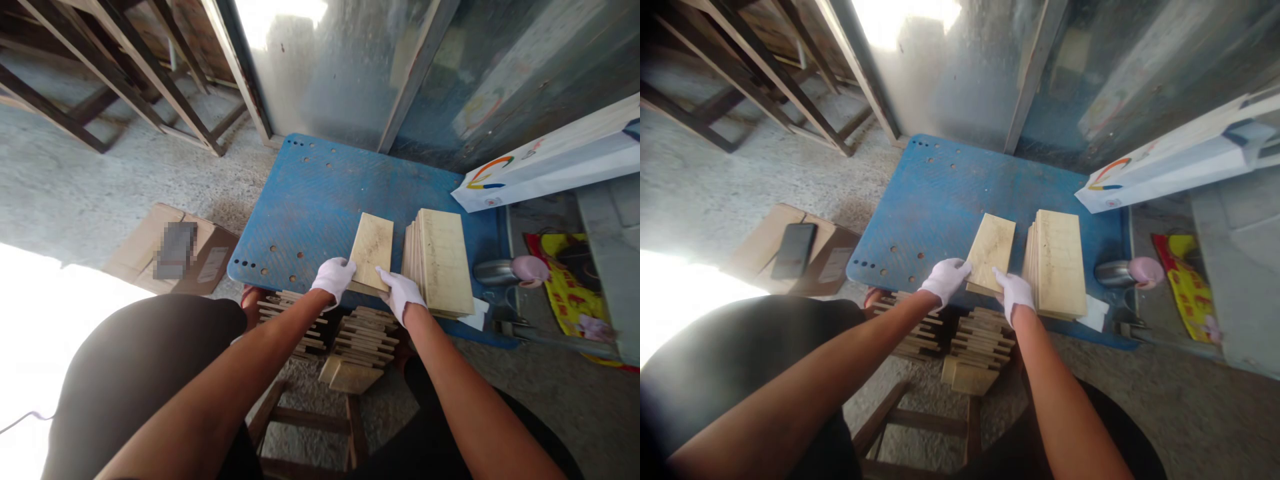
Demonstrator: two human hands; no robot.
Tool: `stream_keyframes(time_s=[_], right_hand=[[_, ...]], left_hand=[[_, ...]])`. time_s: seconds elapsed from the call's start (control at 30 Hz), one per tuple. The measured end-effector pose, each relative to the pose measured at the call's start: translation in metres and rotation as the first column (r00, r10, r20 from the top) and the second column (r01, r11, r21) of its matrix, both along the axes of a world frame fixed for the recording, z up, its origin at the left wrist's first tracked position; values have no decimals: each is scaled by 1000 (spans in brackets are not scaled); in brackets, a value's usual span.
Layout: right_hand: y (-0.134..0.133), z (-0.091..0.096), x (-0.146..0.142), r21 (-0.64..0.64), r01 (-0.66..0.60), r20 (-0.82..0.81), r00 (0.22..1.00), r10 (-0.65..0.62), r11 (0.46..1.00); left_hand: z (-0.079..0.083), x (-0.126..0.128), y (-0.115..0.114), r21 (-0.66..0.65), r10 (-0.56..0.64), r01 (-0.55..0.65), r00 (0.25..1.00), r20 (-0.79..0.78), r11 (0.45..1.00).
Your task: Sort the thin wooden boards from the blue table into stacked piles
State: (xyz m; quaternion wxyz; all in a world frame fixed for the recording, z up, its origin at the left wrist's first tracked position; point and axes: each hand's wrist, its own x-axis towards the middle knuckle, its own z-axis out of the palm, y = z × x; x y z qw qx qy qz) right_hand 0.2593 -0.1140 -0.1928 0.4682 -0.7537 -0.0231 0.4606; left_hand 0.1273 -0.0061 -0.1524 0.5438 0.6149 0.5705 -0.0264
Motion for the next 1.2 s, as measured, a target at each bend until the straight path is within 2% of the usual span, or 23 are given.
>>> stream_keyframes(time_s=[0.07, 0.17, 0.3, 0.43, 0.57, 0.7, 0.8, 0.9, 1.07, 1.2], right_hand=[[4, 3, 3, 57, 29, -80, 996, -24, 998], [11, 12, 7, 146, 67, -202, 979, -36, 987], [15, 33, 5, 207, 128, -324, 944, -56, 970], [7, 57, -3, 233, 190, -424, 903, -76, 954], [-5, 78, -9, 248, 129, -395, 918, -22, 960], [-14, 100, -15, 254, 31, -340, 939, 59, 967], [-18, 115, -20, 258, -3, -340, 936, 93, 966], [-20, 130, -21, 295, 41, -365, 928, 73, 955], [-24, 149, -15, 506, 129, -455, 880, 137, 853], [-33, 152, -27, 578, 146, -444, 882, 159, 803]], left_hand=[[2, 4, 9, -138, 84, -71, 993, 88, 988], [7, 6, 18, -299, 220, -158, 957, 189, 941], [11, -1, 21, -445, 312, -143, 890, 333, 884], [11, -14, 10, -589, 398, -87, 814, 423, 803], [16, -26, -10, -751, 479, -36, 790, 383, 660], [28, -29, -32, -805, 535, -24, 759, 371, 592], [41, -24, -47, -801, 605, -74, 697, 384, 594], [59, -18, -58, -762, 644, -139, 642, 417, 632], [84, -10, -67, -696, 698, -244, 516, 496, 676], [97, -9, -75, -656, 707, -282, 402, 581, 700]])
